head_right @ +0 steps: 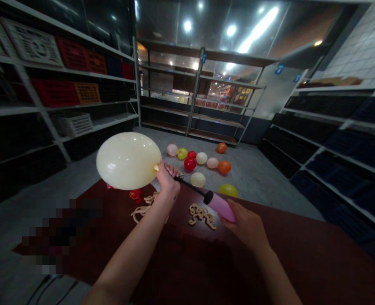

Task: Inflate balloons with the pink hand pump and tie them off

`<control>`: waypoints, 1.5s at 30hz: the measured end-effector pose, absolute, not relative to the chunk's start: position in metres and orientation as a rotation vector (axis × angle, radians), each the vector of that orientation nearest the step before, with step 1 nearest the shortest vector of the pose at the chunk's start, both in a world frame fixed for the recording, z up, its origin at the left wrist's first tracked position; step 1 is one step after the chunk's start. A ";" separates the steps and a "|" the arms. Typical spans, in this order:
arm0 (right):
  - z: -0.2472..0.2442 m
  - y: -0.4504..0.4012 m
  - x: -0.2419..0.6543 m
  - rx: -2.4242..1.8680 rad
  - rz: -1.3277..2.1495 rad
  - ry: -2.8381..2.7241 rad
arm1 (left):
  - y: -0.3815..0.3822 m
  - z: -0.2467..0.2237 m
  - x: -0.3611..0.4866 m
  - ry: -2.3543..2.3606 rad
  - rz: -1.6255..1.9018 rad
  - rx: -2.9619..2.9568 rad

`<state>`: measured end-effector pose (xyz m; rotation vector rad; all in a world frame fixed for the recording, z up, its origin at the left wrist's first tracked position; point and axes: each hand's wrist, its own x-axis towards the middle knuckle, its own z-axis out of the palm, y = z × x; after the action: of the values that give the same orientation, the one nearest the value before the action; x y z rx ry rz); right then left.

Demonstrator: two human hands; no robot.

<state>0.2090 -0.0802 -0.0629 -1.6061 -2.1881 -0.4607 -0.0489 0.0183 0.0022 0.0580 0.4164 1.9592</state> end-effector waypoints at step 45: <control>-0.035 -0.075 0.181 -1.803 -0.280 -2.215 | 0.021 0.008 -0.057 0.381 1.986 0.132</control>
<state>0.1813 -0.0746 -0.0346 -1.8034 -2.2151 -0.2797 -0.0570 0.0213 0.0076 0.1320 0.3808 1.9855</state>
